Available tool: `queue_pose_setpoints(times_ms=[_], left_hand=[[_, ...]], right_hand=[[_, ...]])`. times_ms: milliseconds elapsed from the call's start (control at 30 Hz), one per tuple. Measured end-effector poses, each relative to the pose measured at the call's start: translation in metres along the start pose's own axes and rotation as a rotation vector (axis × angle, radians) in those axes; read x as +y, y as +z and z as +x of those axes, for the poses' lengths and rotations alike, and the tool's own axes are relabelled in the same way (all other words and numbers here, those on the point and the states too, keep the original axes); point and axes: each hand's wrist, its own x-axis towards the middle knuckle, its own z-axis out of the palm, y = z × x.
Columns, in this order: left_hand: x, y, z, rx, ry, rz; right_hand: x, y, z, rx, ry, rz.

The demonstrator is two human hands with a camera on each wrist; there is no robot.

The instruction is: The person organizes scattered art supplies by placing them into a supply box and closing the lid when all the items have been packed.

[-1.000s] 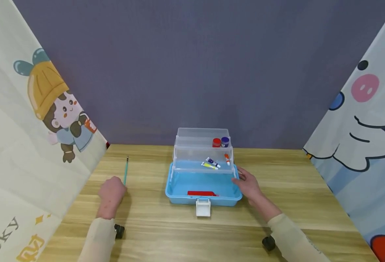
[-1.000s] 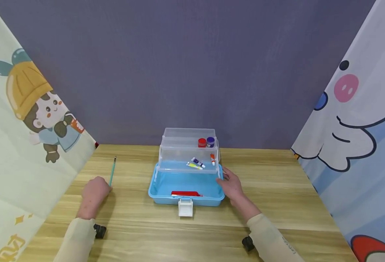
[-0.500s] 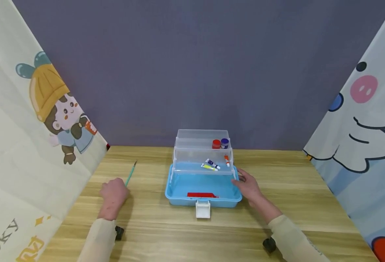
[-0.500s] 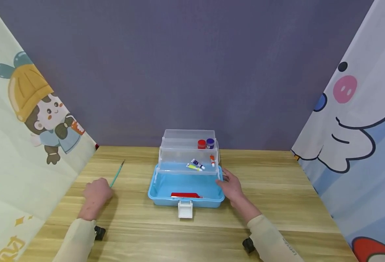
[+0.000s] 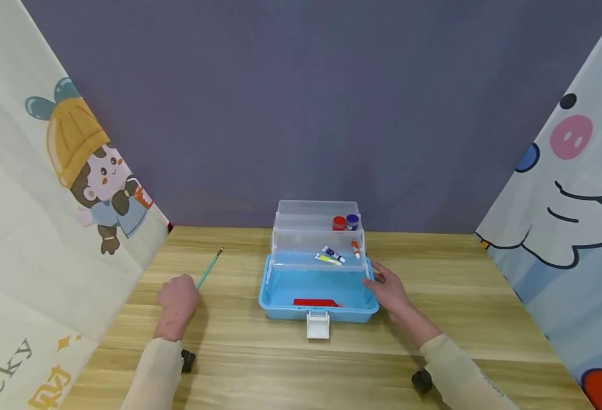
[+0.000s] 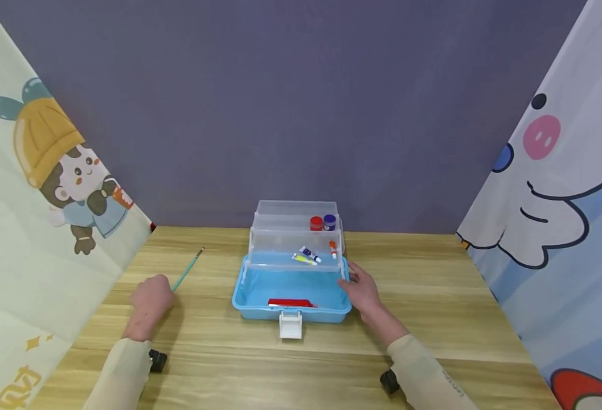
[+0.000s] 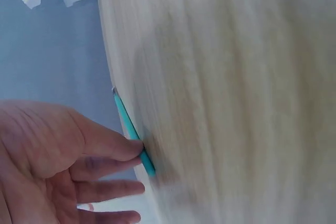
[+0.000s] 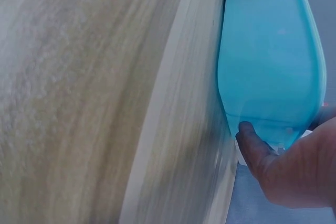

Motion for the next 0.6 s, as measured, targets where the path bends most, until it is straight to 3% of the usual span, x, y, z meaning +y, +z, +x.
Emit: queue_pose_setpoints(times_ms=[200,467,600], left_hand=[[0.001,0.004,-0.002,-0.014,0.011,0.098],[-0.007,0.001,-0.009,-0.147,-0.006,0.158],[-0.01,-0.003,-0.008,-0.102,0.01,0.134]], right_hand=[[0.0,0.0,-0.002,-0.006,0.014,-0.001],[0.0,0.001,-0.004,-0.021,-0.014,0.008],[0.001,0.0,-0.004,-0.02,-0.021,0.01]])
